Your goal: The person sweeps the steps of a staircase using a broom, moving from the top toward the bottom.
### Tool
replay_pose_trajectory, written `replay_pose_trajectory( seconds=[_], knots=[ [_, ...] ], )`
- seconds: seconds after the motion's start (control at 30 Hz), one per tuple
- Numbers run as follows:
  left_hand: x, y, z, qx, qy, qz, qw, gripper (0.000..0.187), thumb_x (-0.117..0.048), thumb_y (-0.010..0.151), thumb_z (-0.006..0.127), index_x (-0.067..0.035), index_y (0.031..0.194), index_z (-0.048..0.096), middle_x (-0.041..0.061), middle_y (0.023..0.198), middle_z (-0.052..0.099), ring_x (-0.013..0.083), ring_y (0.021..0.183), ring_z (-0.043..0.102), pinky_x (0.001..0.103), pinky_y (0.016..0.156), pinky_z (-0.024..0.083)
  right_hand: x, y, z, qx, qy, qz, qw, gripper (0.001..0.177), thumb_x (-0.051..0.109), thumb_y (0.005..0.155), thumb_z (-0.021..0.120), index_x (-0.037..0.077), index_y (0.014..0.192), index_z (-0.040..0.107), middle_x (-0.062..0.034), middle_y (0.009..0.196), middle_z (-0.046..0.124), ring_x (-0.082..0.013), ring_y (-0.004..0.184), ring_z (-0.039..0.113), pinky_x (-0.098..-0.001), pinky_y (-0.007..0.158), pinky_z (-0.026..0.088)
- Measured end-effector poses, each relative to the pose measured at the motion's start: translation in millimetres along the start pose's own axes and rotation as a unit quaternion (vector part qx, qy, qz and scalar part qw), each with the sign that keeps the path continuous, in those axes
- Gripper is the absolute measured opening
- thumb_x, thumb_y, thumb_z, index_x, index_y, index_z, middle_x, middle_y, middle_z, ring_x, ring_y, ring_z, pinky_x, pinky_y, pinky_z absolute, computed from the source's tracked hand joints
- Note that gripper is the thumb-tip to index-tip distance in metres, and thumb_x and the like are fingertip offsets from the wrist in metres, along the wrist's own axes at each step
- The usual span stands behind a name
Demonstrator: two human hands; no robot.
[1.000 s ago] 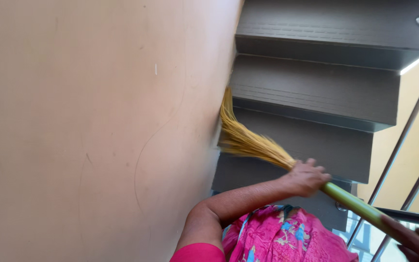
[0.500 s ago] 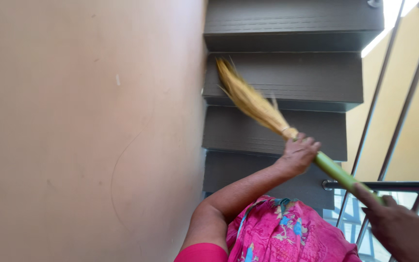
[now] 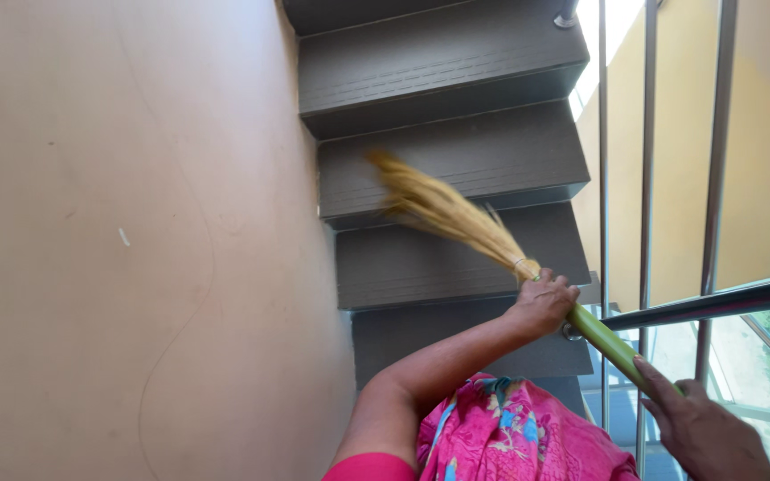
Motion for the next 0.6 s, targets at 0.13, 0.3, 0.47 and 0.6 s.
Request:
replay_pose_trajectory(
  seconds=[0.13, 0.3, 0.47, 0.6],
  knots=[
    [-24.0, 53.0, 29.2, 0.042, 0.032, 0.051, 0.997, 0.037, -0.028, 0.088, 0.075, -0.014, 0.121, 0.069, 0.011, 0.119, 0.067, 0.0341, 0.123, 0.058, 0.051, 0.095, 0.059, -6.1, 29.3, 81.4, -0.019, 0.098, 0.060, 0.993, 0.070, 0.046, 0.099, 0.045, 0.042, 0.164, 0.018, -0.0156, 0.110, 0.067, -0.0285, 0.083, 0.080, -0.0458, 0.075, 0.071],
    [-72.9, 88.8, 92.5, 0.043, 0.012, 0.152, 0.987, 0.028, -0.028, 0.090, 0.073, -0.018, 0.116, 0.073, 0.010, 0.121, 0.067, 0.0322, 0.123, 0.060, 0.048, 0.095, 0.063, -29.4, 23.3, 166.9, -0.074, 0.179, 0.121, 0.974, 0.075, 0.037, 0.097, 0.060, 0.037, 0.165, 0.030, -0.0205, 0.099, 0.073, -0.0310, 0.086, 0.080, -0.0463, 0.077, 0.070],
    [-122.1, 91.8, 135.2, 0.048, 0.005, 0.246, 0.968, 0.035, -0.028, 0.086, 0.074, -0.019, 0.120, 0.069, 0.006, 0.119, 0.067, 0.0303, 0.121, 0.061, 0.051, 0.096, 0.061, -40.9, -13.5, 205.6, -0.199, 0.352, 0.116, 0.907, 0.078, 0.026, 0.093, 0.066, 0.036, 0.164, 0.035, -0.0240, 0.091, 0.071, -0.0343, 0.085, 0.079, -0.0463, 0.078, 0.068],
    [-135.4, 78.6, 139.2, 0.074, 0.009, 0.296, 0.952, 0.043, -0.027, 0.081, 0.075, -0.021, 0.122, 0.066, 0.006, 0.121, 0.064, 0.0305, 0.120, 0.058, 0.052, 0.092, 0.060, -43.6, -7.7, 212.8, -0.158, 0.363, 0.114, 0.911, 0.080, 0.028, 0.091, 0.067, 0.038, 0.163, 0.034, -0.0227, 0.092, 0.073, -0.0333, 0.086, 0.079, -0.0460, 0.081, 0.068]
  ],
)
Point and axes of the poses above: each hand's wrist, its own y-axis towards the middle knuckle, its own z-axis out of the palm, x = y × z, the point moved 1 cm from there along y, towards the middle knuckle
